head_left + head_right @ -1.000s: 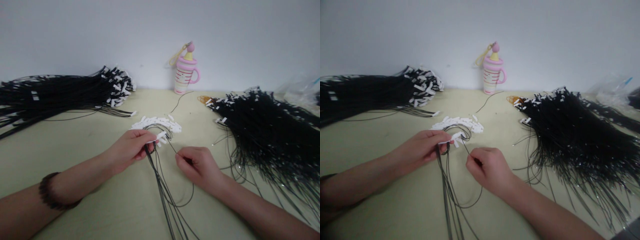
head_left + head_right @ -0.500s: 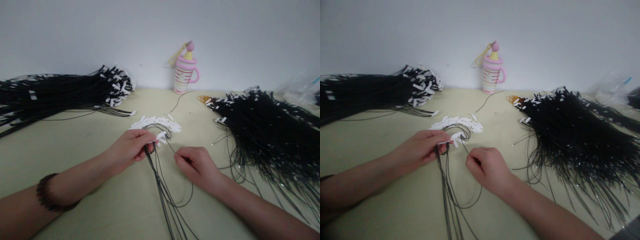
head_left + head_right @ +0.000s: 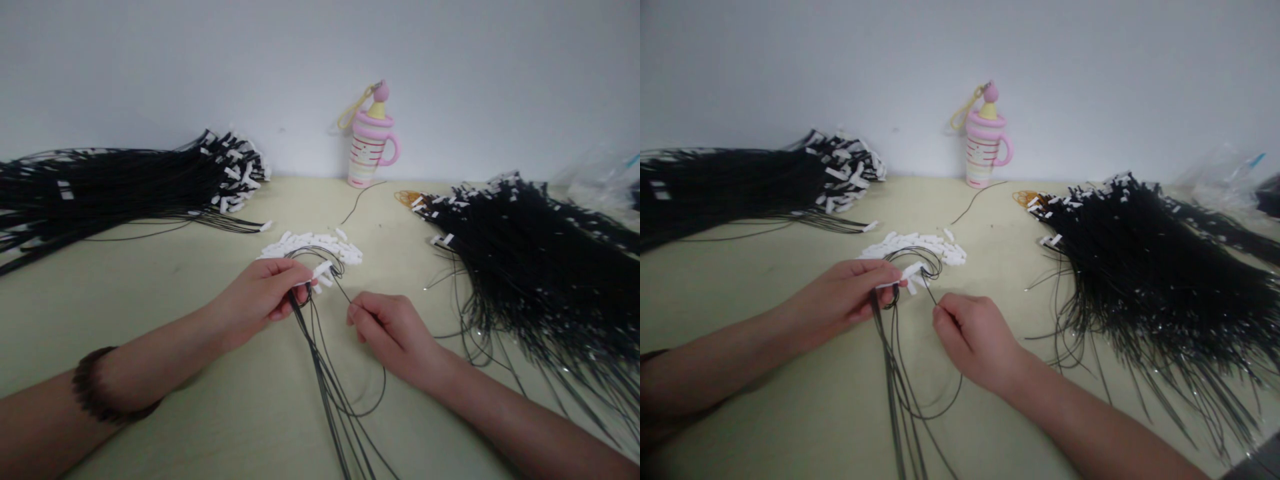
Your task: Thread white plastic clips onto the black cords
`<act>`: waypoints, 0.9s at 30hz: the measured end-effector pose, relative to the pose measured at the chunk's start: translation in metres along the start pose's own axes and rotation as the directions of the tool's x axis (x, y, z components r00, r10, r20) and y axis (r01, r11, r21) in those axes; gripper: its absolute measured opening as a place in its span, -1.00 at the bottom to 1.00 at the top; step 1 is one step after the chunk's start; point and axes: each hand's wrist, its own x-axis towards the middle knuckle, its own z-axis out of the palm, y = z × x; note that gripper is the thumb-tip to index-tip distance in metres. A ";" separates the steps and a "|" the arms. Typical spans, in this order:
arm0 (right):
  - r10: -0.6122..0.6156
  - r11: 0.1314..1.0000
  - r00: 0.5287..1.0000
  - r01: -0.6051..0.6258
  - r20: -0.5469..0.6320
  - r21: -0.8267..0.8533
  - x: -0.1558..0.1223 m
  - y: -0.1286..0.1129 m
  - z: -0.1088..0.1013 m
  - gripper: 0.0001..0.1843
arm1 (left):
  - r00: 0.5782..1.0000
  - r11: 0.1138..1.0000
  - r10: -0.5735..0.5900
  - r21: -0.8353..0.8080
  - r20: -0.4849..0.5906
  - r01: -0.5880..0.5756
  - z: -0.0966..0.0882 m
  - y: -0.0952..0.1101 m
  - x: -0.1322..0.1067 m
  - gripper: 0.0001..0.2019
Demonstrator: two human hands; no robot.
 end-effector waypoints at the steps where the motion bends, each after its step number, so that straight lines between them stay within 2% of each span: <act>1: 0.004 1.000 1.000 -0.004 -0.001 0.001 0.000 0.000 0.000 -0.71 | 1.000 1.000 -0.002 0.002 -0.003 0.002 0.000 0.000 0.000 -0.80; 27: 0.020 0.991 0.999 -0.017 -0.025 0.134 -0.001 -0.002 0.002 -0.71 | 0.999 0.997 0.052 0.060 -0.010 -0.051 0.000 -0.002 -0.001 -0.81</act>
